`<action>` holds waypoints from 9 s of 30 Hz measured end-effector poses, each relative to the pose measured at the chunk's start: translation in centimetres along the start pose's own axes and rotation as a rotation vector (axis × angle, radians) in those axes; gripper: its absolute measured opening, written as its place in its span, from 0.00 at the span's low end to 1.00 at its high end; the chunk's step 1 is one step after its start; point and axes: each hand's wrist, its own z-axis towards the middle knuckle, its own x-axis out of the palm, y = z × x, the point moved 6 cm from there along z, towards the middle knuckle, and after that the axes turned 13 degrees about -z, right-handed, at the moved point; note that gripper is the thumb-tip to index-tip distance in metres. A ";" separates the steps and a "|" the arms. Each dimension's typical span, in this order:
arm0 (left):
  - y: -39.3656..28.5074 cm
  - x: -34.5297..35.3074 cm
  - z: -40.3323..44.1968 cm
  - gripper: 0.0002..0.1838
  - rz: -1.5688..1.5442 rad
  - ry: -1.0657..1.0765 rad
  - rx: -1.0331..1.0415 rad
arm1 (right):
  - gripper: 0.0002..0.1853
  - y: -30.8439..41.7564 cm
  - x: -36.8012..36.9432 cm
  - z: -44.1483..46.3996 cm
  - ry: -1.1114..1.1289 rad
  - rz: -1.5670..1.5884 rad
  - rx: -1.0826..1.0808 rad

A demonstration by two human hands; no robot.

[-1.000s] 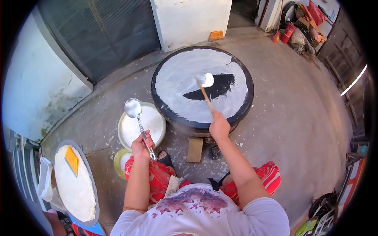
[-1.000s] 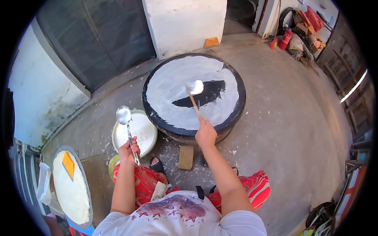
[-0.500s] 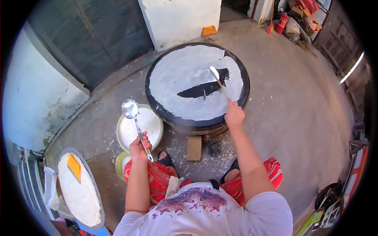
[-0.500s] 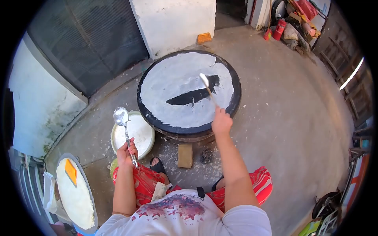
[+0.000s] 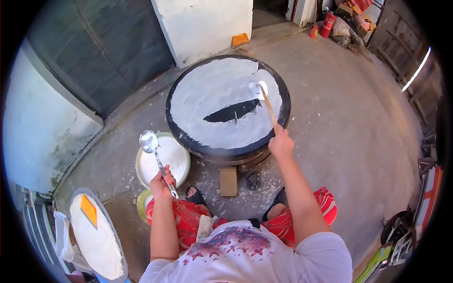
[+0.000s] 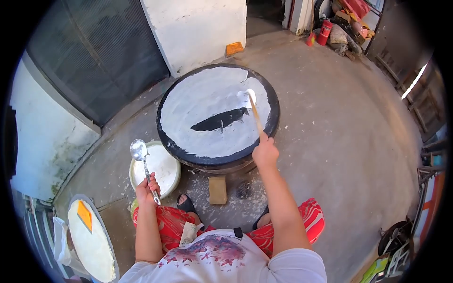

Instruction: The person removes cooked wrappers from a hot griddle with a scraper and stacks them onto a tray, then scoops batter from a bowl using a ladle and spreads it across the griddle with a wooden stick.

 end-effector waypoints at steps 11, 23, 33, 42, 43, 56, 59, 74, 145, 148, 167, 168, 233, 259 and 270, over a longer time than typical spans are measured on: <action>0.5 -0.1 0.5 0.17 0.027 0.000 -0.032 | 0.17 -5.4 5.9 7.4 0.200 0.486 0.005; 0.5 -0.2 0.5 0.16 0.025 0.021 -0.043 | 0.15 -1.8 5.2 3.0 0.316 0.618 -0.044; 0.0 -0.4 0.4 0.16 0.050 0.027 -0.024 | 0.14 0.2 7.4 -0.7 0.170 0.667 -0.058; -0.2 -0.8 0.0 0.16 0.024 0.045 -0.033 | 0.14 0.2 5.4 -1.5 0.049 0.561 0.006; -0.3 -0.6 0.1 0.16 0.040 0.055 -0.030 | 0.15 1.7 6.6 -1.6 0.134 0.693 -0.041; -1.1 -0.8 -0.1 0.14 0.010 0.068 -0.034 | 0.20 4.7 -5.3 -6.1 -0.174 0.027 -0.335; -1.2 -0.9 0.1 0.14 0.010 0.075 -0.041 | 0.22 8.2 -2.3 -9.6 -0.333 0.040 -0.488; -1.9 -1.2 0.2 0.14 0.024 0.044 -0.013 | 0.24 7.4 1.3 -12.5 -0.220 0.032 -0.507; 12.1 3.6 -1.9 0.16 0.048 0.174 -0.650 | 0.15 4.7 1.2 -14.0 0.086 1.103 -0.099; 11.1 6.0 -5.1 0.16 -0.373 0.297 -0.946 | 0.15 2.4 0.9 -12.8 0.151 1.234 0.142; -11.1 -4.0 -1.5 0.16 0.088 -0.040 -0.296 | 0.19 2.2 9.7 -21.1 0.371 0.797 -0.572; -11.6 -5.9 -0.2 0.16 0.093 -0.127 -0.264 | 0.19 2.7 8.7 -21.4 0.377 0.793 -0.573; 10.5 7.1 5.2 0.05 0.713 0.149 0.318 | 0.21 8.0 2.5 -10.3 0.672 1.209 0.042; 1.6 -0.2 -17.4 0.16 1.609 0.554 1.439 | 0.18 8.4 -3.0 -13.7 0.605 1.167 -0.081; -0.8 -3.9 -17.9 0.19 1.761 0.665 1.233 | 0.20 6.0 -1.3 -13.2 0.596 1.207 -0.002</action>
